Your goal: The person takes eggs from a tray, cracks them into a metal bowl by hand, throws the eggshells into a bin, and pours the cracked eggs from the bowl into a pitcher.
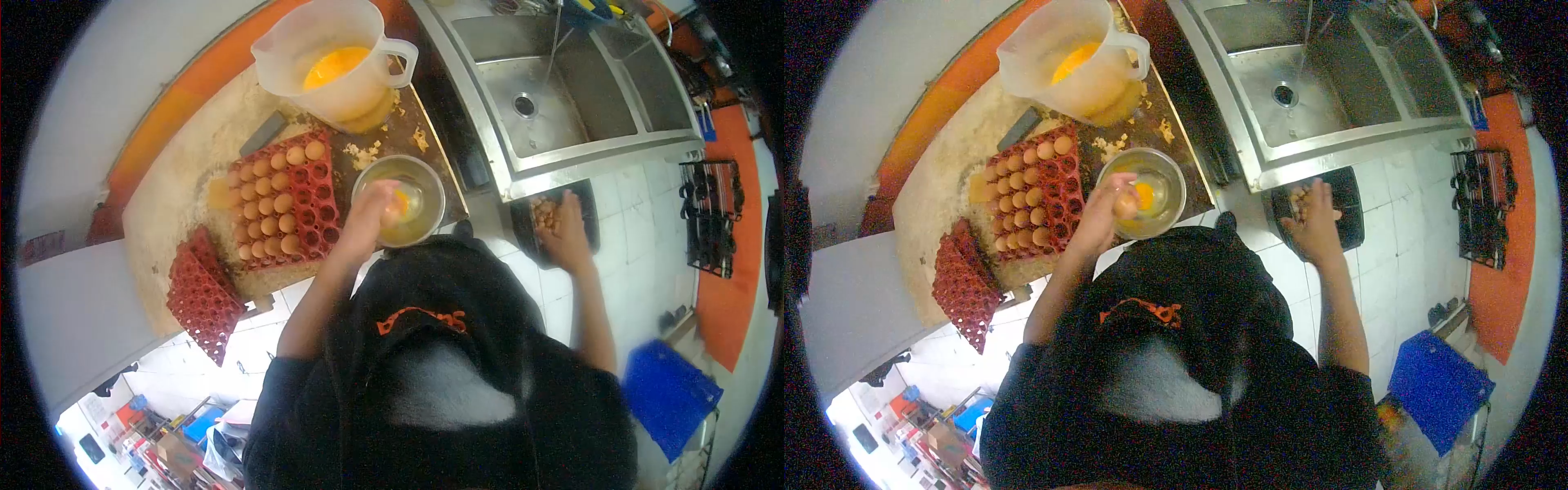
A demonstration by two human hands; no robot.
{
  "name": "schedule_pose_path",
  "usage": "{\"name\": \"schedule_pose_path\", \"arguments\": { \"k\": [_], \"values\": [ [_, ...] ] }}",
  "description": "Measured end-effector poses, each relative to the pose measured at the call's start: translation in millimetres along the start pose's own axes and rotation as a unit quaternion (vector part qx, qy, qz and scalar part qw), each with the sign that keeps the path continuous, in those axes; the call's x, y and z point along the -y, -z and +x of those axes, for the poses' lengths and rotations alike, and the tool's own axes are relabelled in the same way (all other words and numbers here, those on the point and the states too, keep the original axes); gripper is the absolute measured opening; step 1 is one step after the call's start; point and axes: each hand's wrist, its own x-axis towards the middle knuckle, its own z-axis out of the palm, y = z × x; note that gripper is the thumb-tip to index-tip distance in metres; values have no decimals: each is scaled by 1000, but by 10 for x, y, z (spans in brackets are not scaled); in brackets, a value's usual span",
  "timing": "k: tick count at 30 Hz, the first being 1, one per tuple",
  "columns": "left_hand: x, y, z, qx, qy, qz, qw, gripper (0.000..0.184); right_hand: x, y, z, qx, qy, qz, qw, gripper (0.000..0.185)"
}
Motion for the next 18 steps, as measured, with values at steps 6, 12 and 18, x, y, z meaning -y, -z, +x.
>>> {"name": "schedule_pose_path", "arguments": {
  "k": [6,12,18],
  "values": [
    [-121,-405,12,158,29,-245,956,76,1357,-136,147,210,129,529,812,54],
    [-160,-448,-48,145,-23,-146,978,95,1408,-482,500,137,160,471,856,43],
    [-82,-61,-72,58,-55,-73,994,90,1153,-926,926,-72,246,414,873,36]
  ]
}}
